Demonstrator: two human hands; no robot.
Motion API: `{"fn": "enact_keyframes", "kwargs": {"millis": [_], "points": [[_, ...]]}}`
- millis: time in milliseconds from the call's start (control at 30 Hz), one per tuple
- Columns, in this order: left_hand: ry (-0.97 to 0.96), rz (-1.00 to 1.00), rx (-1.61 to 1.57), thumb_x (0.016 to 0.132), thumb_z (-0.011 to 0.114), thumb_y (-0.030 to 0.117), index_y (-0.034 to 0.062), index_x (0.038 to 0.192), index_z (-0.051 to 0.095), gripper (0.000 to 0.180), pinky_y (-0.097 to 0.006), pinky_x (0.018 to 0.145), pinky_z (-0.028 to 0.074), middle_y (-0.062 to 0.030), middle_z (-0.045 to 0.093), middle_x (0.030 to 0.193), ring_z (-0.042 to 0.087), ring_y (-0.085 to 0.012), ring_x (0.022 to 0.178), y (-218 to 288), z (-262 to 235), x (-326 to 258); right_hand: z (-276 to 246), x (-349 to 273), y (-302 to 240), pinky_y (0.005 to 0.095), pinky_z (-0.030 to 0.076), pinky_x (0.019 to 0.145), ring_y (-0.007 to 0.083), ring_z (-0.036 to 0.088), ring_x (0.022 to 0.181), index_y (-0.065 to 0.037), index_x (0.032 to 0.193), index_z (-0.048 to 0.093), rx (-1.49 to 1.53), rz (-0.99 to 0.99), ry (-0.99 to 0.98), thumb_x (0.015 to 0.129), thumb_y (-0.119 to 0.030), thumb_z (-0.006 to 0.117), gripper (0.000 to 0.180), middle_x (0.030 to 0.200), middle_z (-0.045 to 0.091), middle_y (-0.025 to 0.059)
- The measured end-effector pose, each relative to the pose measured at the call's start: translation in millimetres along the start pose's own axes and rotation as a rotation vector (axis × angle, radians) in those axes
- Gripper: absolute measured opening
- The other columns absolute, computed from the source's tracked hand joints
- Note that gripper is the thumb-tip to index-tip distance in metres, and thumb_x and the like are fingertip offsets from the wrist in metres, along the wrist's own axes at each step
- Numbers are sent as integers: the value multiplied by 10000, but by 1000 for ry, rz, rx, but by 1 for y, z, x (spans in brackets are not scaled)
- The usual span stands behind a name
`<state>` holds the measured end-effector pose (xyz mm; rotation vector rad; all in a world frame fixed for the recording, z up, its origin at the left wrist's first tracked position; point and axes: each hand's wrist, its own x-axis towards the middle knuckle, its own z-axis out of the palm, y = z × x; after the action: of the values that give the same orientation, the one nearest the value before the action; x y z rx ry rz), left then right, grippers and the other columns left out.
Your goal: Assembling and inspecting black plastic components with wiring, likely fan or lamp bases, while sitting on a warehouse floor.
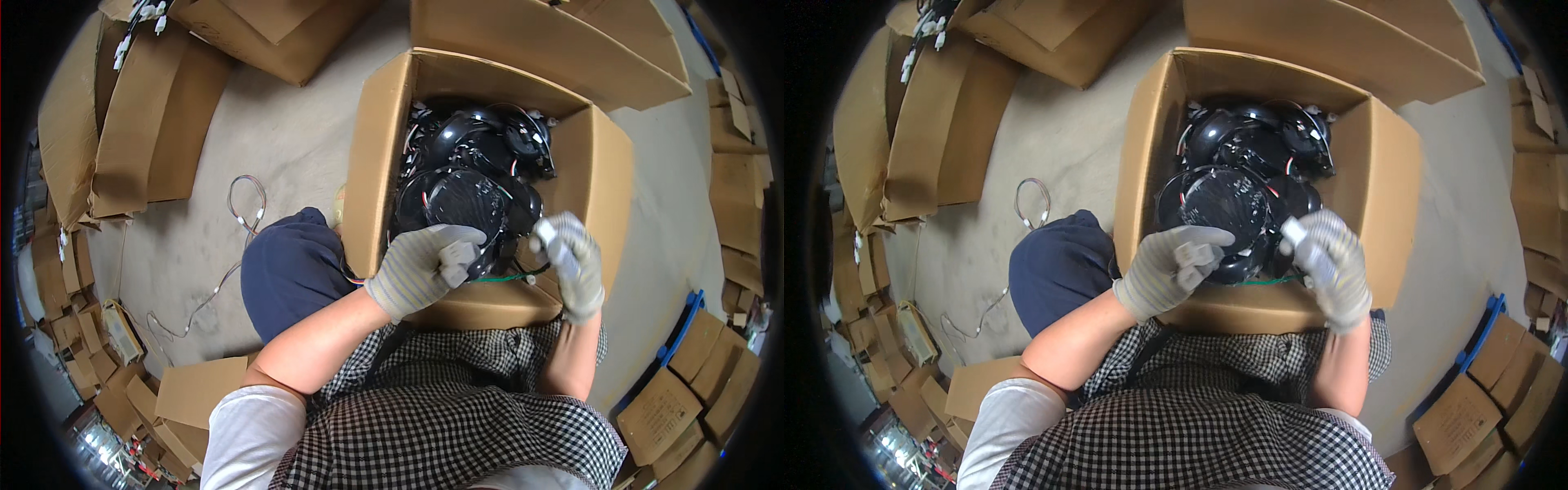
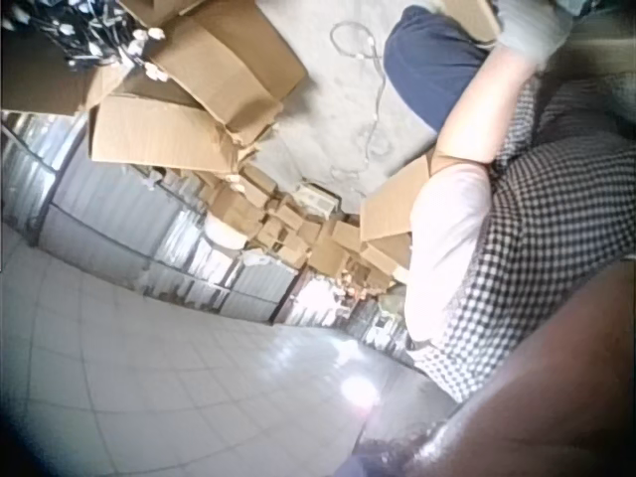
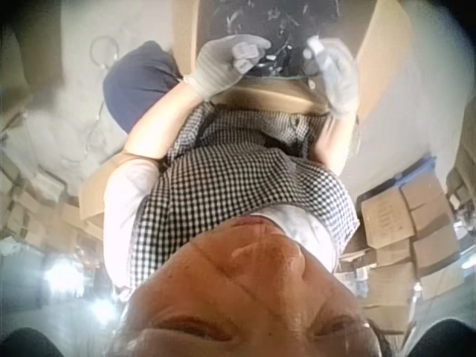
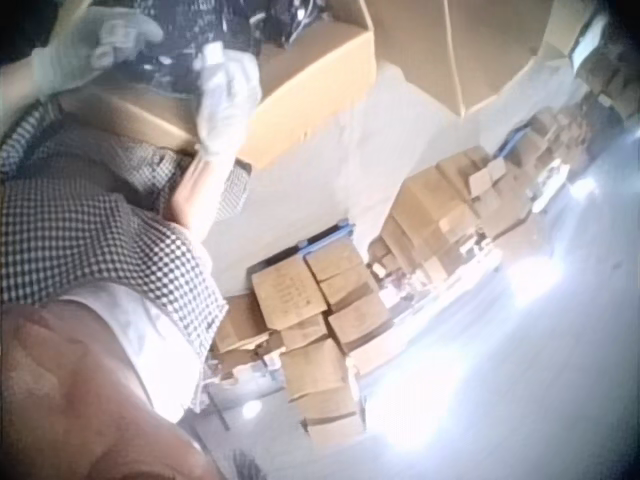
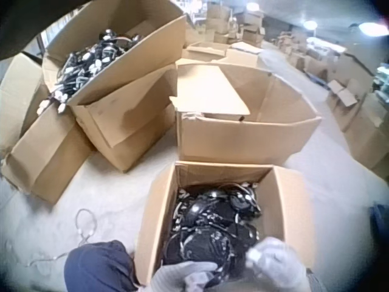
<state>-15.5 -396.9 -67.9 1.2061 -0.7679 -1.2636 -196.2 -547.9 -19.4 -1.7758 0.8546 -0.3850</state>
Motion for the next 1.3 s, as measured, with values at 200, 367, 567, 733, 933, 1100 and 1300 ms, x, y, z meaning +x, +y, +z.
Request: {"fn": "enact_keyframes", "kwargs": {"millis": [200,367,567,733,933,1100,1300], "points": [[-330,859,658,815,578,338,87,1195,582,456,-429,853,476,-150,572,1154,570,-322,939,12,10,20,43,-34,-27,411,453,796,327,568,906,-74,816,665,-202,-334,-274,726,-159,585,148,963,618,108],[-724,347,410,958,387,289,56,1329,468,446,-258,711,498,-111,575,1120,557,-180,799,-3,9,7,65,-101,14,359,436,888,298,558,1002,-36,889,654,108,27,-66,855,-209,580,191,1054,612,133],[-719,220,515,954,411,230,39,1169,566,326,-274,635,469,-80,631,940,564,-191,689,1,8,17,63,-127,1,261,461,761,116,569,800,-7,1070,650,601,287,276,924,-371,562,402,993,652,61],[-313,83,428,915,555,187,43,1035,663,216,-309,812,480,-87,671,965,628,-206,891,-5,4,8,40,-118,2,214,386,535,76,468,535,-41,873,654,397,439,157,924,-382,557,358,669,587,10],[-306,-153,493,903,581,154,48,1012,673,179,-268,773,492,-66,682,917,630,-152,837,4,7,10,55,-85,28,276,412,547,140,534,632,-34,863,636,-440,-224,153,891,-349,553,327,647,516,53],[-243,-139,465,877,602,138,50,1014,680,180,-264,742,500,-61,683,913,632,-143,817,-12,4,3,46,-84,43,343,431,565,204,541,614,-49,827,667,394,187,-156,908,-330,538,320,686,574,87],[-497,-2,615,811,641,97,85,968,715,174,-265,653,495,-69,671,791,631,-177,693,-4,-5,5,64,-85,80,305,489,627,180,612,701,-26,875,668,287,-239,-259,867,-251,576,243,758,633,86]]}}
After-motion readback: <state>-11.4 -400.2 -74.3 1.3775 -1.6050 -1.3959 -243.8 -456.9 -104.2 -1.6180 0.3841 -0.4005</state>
